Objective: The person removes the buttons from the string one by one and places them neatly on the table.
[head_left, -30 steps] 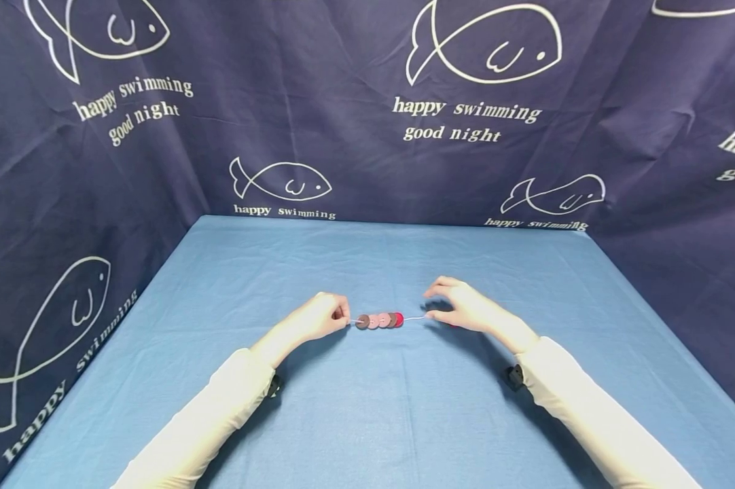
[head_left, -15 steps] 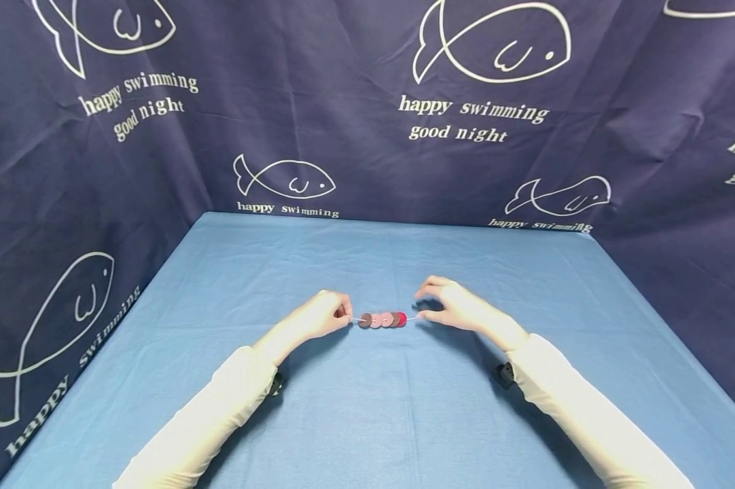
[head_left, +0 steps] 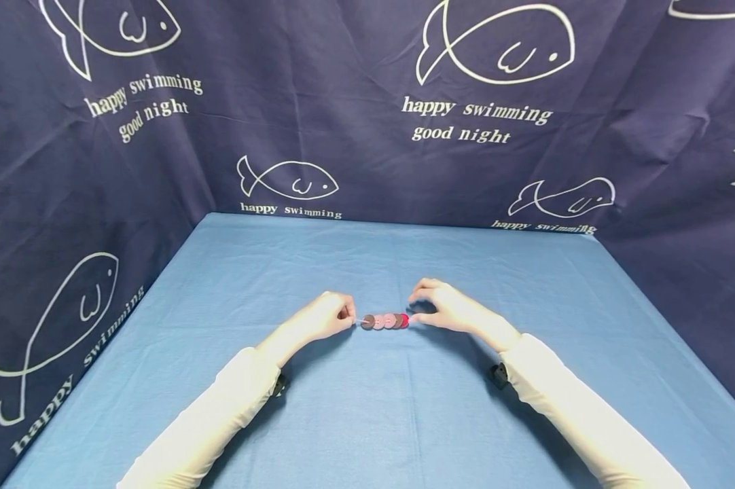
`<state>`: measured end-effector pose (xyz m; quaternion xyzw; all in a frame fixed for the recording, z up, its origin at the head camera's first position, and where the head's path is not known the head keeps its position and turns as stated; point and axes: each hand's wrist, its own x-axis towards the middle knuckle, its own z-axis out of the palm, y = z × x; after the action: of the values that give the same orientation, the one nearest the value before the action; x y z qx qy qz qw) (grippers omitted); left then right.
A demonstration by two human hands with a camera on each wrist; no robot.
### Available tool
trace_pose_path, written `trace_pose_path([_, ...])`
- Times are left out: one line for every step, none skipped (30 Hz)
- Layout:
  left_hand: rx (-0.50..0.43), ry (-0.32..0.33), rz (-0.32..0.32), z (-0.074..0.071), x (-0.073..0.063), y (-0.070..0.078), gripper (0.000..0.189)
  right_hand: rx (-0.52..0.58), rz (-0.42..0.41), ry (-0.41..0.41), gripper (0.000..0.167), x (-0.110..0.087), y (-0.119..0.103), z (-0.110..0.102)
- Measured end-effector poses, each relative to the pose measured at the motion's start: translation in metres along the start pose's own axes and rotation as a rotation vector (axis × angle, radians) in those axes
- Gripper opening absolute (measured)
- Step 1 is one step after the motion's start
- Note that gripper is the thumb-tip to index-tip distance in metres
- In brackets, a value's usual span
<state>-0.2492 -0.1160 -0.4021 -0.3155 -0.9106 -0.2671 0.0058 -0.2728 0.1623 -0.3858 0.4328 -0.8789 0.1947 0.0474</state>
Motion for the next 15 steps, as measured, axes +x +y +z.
trace_pose_path([-0.001, 0.001, 0.0, 0.0002, -0.0001, -0.0001, 0.009, 0.002, 0.001, -0.002, 0.03, 0.0007, -0.0005, 0.0006])
trace_pose_path([-0.003, 0.001, 0.0, 0.0003, -0.0002, -0.0002, 0.009, 0.005, 0.0, -0.005, 0.031, 0.0013, -0.001, 0.0012])
trace_pose_path([-0.004, 0.001, -0.002, 0.0004, -0.0002, -0.0002, 0.009, 0.008, 0.0, -0.007, 0.031, 0.0019, -0.0013, 0.0019])
trace_pose_path([-0.005, 0.001, -0.002, 0.0006, -0.0002, -0.0003, 0.009, 0.013, -0.001, -0.009, 0.031, 0.0025, -0.0017, 0.0026])
trace_pose_path([-0.007, 0.0, -0.002, 0.0006, -0.0002, -0.0003, 0.009, 0.016, -0.003, -0.01, 0.031, 0.0031, -0.0019, 0.0032])
trace_pose_path([-0.009, -0.001, -0.004, 0.0005, -0.0001, -0.0003, 0.009, 0.02, -0.005, -0.011, 0.031, 0.0036, -0.002, 0.0038])
trace_pose_path([-0.01, -0.001, -0.004, 0.0005, 0.0001, -0.0003, 0.009, 0.018, -0.007, -0.011, 0.031, 0.004, -0.0014, 0.0046])
trace_pose_path([-0.01, -0.001, -0.003, 0.0003, 0.0002, -0.0004, 0.009, 0.017, -0.009, -0.012, 0.031, 0.0043, -0.0009, 0.0054])
trace_pose_path([-0.011, -0.003, -0.003, 0.0003, 0.0003, -0.0005, 0.009, 0.016, -0.01, -0.013, 0.031, 0.0047, -0.0009, 0.0058])
trace_pose_path([-0.011, -0.003, -0.001, 0.0003, 0.0005, -0.0007, 0.008, 0.015, -0.012, -0.015, 0.031, 0.0052, -0.0008, 0.0063])
trace_pose_path([-0.01, -0.004, 0.001, 0.0002, 0.0006, -0.0011, 0.008, 0.014, -0.011, -0.02, 0.031, 0.0055, -0.0009, 0.0065])
trace_pose_path([-0.008, -0.004, 0.001, 0.0003, 0.0008, -0.0013, 0.008, 0.013, -0.01, -0.024, 0.031, 0.0059, -0.0012, 0.007])
trace_pose_path([-0.008, -0.004, 0.001, 0.0003, 0.0008, -0.0017, 0.008, 0.009, -0.005, -0.032, 0.031, 0.0062, -0.0013, 0.0076])
trace_pose_path([-0.009, -0.004, 0.0, 0.0002, 0.0008, -0.0018, 0.008, 0.007, -0.003, -0.038, 0.032, 0.0065, -0.0019, 0.0078])
trace_pose_path([-0.01, -0.004, -0.001, 0.0002, 0.0008, -0.0018, 0.008, 0.005, -0.001, -0.045, 0.032, 0.0066, -0.0028, 0.0078])
